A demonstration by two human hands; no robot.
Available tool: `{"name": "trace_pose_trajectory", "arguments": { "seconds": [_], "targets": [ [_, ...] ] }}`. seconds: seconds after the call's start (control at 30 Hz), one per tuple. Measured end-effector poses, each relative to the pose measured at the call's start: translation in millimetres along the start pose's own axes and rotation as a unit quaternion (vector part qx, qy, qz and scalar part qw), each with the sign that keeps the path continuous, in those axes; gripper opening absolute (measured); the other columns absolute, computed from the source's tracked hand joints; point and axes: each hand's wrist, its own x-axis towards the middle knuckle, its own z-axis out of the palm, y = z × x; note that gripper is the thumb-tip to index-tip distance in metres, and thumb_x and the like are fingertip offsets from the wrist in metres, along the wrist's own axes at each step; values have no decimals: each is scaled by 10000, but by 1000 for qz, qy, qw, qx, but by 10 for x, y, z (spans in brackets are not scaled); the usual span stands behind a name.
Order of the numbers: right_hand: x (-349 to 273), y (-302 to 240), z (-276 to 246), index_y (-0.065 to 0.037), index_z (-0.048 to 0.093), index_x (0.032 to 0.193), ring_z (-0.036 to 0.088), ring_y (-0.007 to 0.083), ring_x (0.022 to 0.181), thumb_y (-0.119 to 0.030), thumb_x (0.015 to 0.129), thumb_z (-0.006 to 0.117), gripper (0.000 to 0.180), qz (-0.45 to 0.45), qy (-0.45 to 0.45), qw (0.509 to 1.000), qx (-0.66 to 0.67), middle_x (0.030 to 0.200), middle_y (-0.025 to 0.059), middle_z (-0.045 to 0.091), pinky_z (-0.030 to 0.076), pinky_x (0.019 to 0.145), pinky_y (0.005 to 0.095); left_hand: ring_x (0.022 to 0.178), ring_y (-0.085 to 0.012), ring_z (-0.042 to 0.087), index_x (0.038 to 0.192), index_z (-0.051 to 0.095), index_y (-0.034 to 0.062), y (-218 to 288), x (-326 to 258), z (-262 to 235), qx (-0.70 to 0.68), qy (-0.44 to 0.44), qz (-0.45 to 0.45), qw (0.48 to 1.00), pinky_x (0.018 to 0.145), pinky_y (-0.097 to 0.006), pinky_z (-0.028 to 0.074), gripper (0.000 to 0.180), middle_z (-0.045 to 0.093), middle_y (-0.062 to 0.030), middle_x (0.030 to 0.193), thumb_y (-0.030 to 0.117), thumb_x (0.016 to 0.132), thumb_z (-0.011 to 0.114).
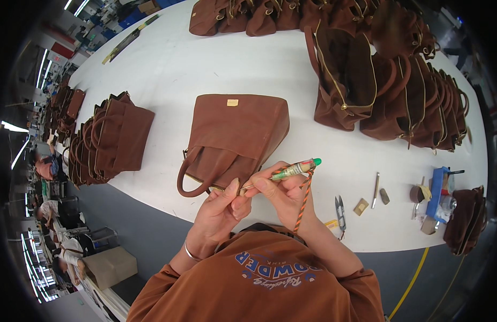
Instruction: The person attaches a metal zipper pull to a brown handbag using a small hammer and a punch tool. They then use a green-handled tool to adjust the zipper mechanism and secure the hardware on the bag's exterior.
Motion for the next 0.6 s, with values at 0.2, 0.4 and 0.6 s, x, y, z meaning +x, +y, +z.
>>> {"name": "trace_pose_trajectory", "arguments": {
  "seconds": [0.2, 0.4, 0.6],
  "targets": [
    [19, -16, -1, 43, 595, 959, 683, 171, 838, -29, 954, 568, 77, 11, -1, 1000, -13, 912, 124, 674, 545, 799, 295, 616, -82, 381, 800, 566, 107, -33, 13, -48, -10, -1, 0, 1000, 579, -228, 347, 344, 464, 26, 680, 316, 1042, 439],
    [35, -14, -22, 47, 592, 958, 688, 176, 832, -30, 954, 570, 80, 12, -10, 1000, -19, 912, 125, 673, 546, 789, 292, 621, -82, 383, 822, 575, 108, -28, 14, -45, -8, 0, -2, 1000, 583, -228, 351, 333, 469, 26, 686, 317, 1042, 438],
    [31, 1, -29, 42, 581, 964, 692, 181, 834, -31, 955, 568, 74, 17, -13, 1000, -14, 916, 128, 673, 543, 789, 290, 623, -81, 381, 841, 583, 78, 3, 6, 1, 1, 5, -9, 1000, 582, -227, 340, 350, 463, 29, 690, 330, 1040, 442]
  ]
}}
